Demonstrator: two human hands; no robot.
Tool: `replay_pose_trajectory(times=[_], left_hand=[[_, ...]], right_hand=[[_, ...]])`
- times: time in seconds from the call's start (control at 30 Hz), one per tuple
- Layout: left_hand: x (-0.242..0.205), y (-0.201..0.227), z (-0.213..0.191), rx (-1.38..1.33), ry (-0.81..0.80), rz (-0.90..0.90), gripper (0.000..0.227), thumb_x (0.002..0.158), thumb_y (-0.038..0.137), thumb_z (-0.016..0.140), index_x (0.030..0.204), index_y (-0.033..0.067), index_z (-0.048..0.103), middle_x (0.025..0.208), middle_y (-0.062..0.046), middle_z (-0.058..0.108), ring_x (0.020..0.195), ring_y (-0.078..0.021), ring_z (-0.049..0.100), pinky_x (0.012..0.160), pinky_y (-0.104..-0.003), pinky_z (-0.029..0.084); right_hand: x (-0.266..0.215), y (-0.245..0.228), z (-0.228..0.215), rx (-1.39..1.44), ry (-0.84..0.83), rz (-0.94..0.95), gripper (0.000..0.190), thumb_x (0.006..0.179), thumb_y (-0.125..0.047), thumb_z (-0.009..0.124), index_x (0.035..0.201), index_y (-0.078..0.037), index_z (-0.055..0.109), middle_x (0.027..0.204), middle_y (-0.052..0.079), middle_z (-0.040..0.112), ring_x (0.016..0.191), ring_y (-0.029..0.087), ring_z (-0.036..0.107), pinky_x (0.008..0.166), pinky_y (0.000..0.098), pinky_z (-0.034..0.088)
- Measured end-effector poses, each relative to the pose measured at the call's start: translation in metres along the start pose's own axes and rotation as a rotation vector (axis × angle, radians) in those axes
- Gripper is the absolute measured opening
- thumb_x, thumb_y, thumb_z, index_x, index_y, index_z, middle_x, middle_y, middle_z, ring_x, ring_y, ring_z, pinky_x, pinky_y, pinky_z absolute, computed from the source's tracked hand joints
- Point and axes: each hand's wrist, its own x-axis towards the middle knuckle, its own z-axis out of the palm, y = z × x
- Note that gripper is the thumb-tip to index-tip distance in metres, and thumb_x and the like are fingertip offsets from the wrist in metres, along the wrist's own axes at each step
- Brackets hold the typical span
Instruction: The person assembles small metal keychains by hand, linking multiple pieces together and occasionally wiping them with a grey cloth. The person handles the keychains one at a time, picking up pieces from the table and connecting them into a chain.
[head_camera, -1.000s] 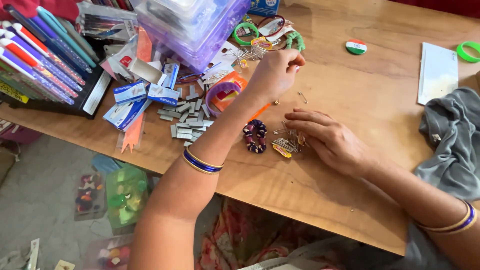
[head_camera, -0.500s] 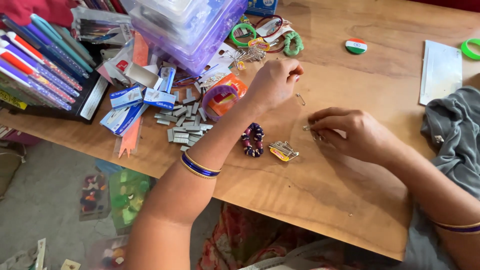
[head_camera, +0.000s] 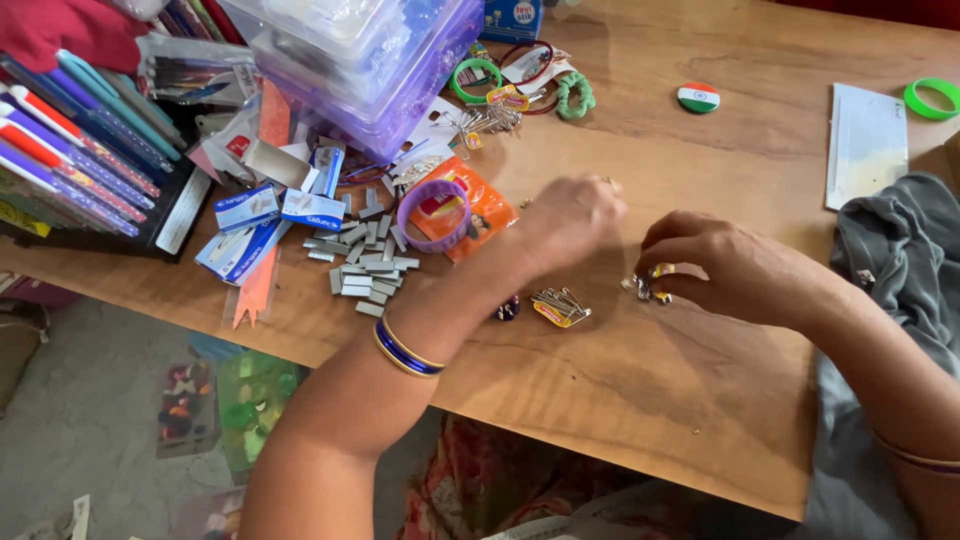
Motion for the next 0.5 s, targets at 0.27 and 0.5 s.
replay_pose_trajectory(times=[0.27,0.5], left_hand=[[0.005,0.048,-0.018,-0.169,-0.149,0.065,0.010,0.086,0.008,0.056,0.088,0.0071,0.066,0.096,-0.013,0.067,0.096,-0.0331,0.068,0.077,-0.044,0.057],[0.008,0.048,-0.027,-0.210,-0.142,0.045,0.010,0.080,0.004,0.062,0.089,0.0066,0.064,0.094,-0.012,0.067,0.093,-0.0338,0.067,0.075,-0.045,0.056]], right_hand=[[-0.031,0.016,-0.003,0.052,0.144,0.029,0.019,0.082,-0.016,0.074,0.100,-0.010,0.077,0.113,0.006,0.072,0.099,0.025,0.072,0.083,0.0356,0.057],[-0.074,0.073,-0.004,-0.597,0.589,0.403,0.030,0.093,-0.027,0.075,0.114,-0.006,0.077,0.121,0.017,0.070,0.112,0.039,0.066,0.095,0.0495,0.050]])
